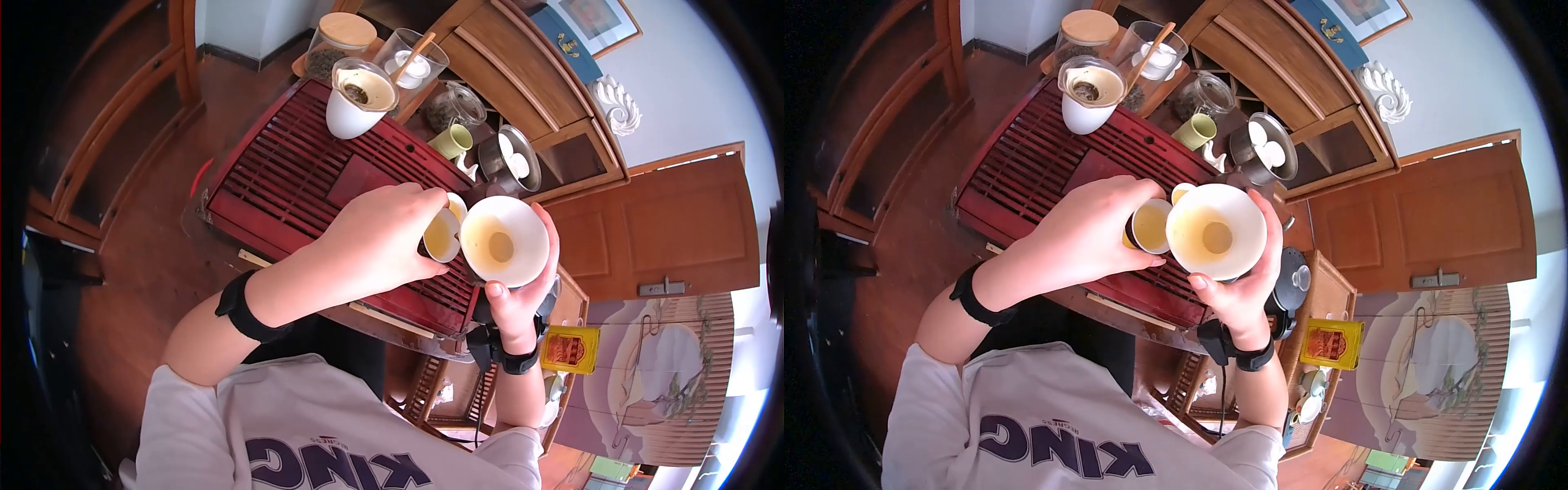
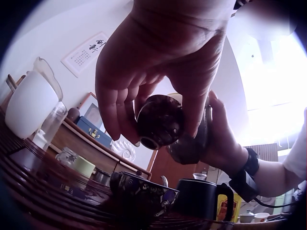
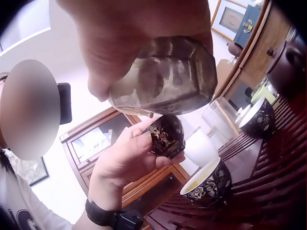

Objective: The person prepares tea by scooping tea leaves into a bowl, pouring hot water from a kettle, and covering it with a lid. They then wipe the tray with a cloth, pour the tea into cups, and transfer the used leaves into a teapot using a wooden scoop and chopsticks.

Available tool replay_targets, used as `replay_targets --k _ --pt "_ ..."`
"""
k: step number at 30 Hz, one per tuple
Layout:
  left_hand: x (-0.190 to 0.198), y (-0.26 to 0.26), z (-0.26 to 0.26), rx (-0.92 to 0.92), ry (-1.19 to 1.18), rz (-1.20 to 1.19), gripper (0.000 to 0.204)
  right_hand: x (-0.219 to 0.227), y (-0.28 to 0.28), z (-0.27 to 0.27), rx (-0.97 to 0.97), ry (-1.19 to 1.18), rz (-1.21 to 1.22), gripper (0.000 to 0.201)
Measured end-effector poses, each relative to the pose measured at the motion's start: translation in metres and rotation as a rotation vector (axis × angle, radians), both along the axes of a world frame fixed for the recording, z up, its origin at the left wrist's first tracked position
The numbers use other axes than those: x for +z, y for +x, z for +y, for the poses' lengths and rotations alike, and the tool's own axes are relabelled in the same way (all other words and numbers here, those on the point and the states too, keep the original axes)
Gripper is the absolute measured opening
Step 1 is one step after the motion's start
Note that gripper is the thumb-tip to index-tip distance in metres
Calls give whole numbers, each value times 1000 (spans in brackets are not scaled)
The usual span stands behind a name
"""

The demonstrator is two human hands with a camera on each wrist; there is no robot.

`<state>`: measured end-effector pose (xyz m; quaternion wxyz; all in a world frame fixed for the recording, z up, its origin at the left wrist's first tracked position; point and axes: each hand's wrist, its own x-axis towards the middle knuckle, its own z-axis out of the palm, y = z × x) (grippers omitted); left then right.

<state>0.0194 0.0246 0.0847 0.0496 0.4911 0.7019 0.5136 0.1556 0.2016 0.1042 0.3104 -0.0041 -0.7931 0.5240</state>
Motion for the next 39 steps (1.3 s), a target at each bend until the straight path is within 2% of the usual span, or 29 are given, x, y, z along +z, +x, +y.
replay_targets --k 3,5,14,18,20,23,27,29,30,34,37,39 --pt "0 1 1 6 -5 -15 45 9 -2 0 27 18 -46 111" --pt "0 2 0 13 -24 -19 45 16 -3 5 27 164 -147 112" --pt "-4 0 1 8 34 -24 47 29 -8 16 26 391 -217 104" --pt "-2 -1 0 2 -1 -35 46 27 -8 13 29 368 -199 105" --pt "0 -3 -2 -4 -5 -52 45 23 -10 2 17 111 -151 107" --pt "-2 -4 -2 2 37 -60 45 17 -10 -1 12 -1 -77 108" --pt "6 -9 -6 -51 8 -144 45 16 -11 -2 -27 -23 -64 106" --pt "8 -12 -10 -41 5 -187 45 12 -13 0 -97 -26 -56 106" --pt "9 -14 -13 -35 -15 -188 46 10 -12 1 -85 -52 -29 100" --pt "5 -21 -26 31 -59 -202 46 1 -8 12 -95 -70 5 95" --pt "-5 -27 -36 74 -70 -171 45 -6 -4 20 -153 -53 0 92" --pt "-10 -30 -42 92 -92 -175 46 -9 -1 24 -209 59 -32 89"
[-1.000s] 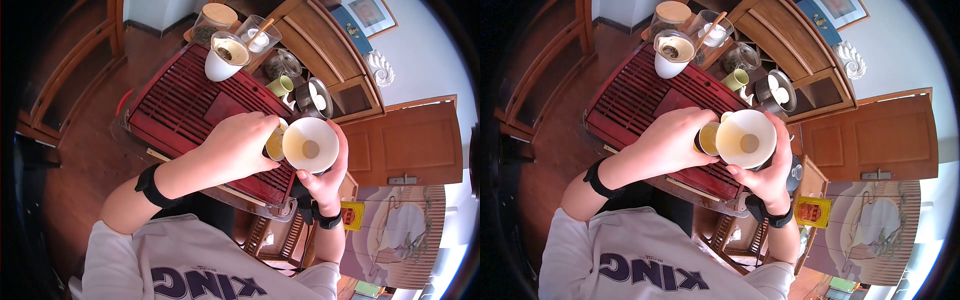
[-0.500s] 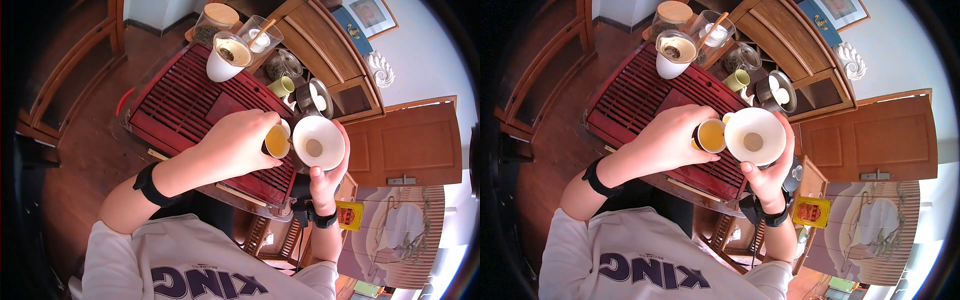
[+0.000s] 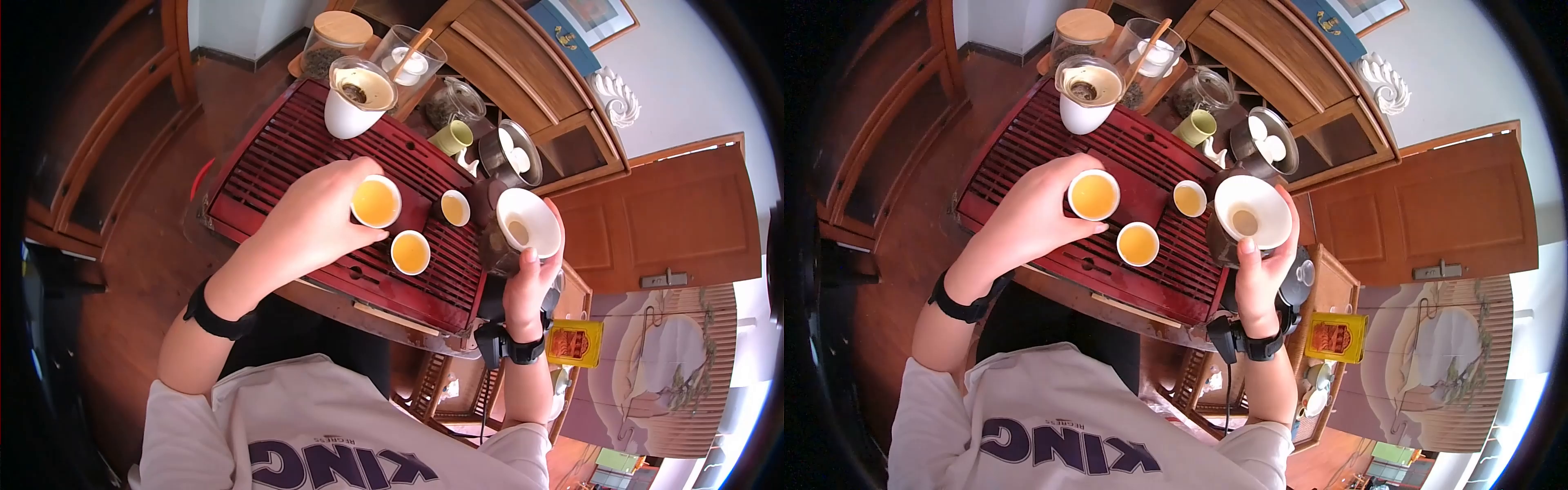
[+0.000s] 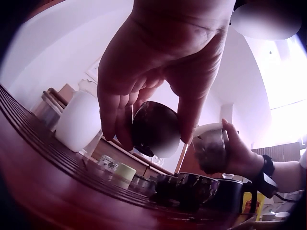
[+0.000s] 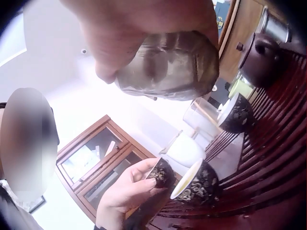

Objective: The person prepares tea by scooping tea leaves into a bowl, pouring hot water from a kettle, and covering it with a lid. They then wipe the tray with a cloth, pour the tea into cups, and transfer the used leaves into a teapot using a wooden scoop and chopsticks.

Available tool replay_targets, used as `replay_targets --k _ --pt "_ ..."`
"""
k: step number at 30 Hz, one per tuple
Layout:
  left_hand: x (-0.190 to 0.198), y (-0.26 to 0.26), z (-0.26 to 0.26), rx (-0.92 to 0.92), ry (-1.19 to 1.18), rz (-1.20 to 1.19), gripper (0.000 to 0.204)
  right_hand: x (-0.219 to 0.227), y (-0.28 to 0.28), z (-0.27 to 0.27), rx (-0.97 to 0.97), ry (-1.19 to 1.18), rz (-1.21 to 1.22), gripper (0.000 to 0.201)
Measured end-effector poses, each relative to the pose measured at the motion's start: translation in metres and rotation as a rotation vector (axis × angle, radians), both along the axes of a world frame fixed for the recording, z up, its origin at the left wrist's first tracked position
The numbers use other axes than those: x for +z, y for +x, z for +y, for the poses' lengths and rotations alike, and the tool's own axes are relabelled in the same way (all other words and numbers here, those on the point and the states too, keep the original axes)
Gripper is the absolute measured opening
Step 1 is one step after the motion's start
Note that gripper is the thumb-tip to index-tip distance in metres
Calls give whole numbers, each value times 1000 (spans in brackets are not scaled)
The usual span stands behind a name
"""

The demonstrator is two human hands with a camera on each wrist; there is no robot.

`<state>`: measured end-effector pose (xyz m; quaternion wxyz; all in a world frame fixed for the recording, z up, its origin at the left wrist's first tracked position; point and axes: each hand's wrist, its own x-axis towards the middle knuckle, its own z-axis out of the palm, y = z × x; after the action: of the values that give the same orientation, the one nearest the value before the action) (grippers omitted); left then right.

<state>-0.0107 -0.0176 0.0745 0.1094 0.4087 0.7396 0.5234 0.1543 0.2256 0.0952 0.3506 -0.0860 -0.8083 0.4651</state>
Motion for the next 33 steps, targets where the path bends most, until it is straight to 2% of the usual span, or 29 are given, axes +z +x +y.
replay_targets --k 1,6,12,14,24,29,33 --pt "-2 -1 -3 8 -24 -1 47 0 1 0 -1 32 -17 83" --pt "-16 -3 -9 46 -36 -14 46 -10 -1 12 -9 -22 -35 81" --pt "-24 -1 -9 75 -4 -53 49 -14 -9 26 -15 121 -128 78" --pt "-27 -1 -9 76 -4 -67 49 -13 -12 29 -35 274 -196 77" --pt "-37 -1 -9 87 -9 -28 47 -1 -23 31 -42 431 -302 79" --pt "-40 -1 -10 88 -11 -49 47 4 -28 33 -41 656 -325 81" --pt "-39 -2 -11 71 -16 -67 47 12 -31 26 -27 712 -349 82"
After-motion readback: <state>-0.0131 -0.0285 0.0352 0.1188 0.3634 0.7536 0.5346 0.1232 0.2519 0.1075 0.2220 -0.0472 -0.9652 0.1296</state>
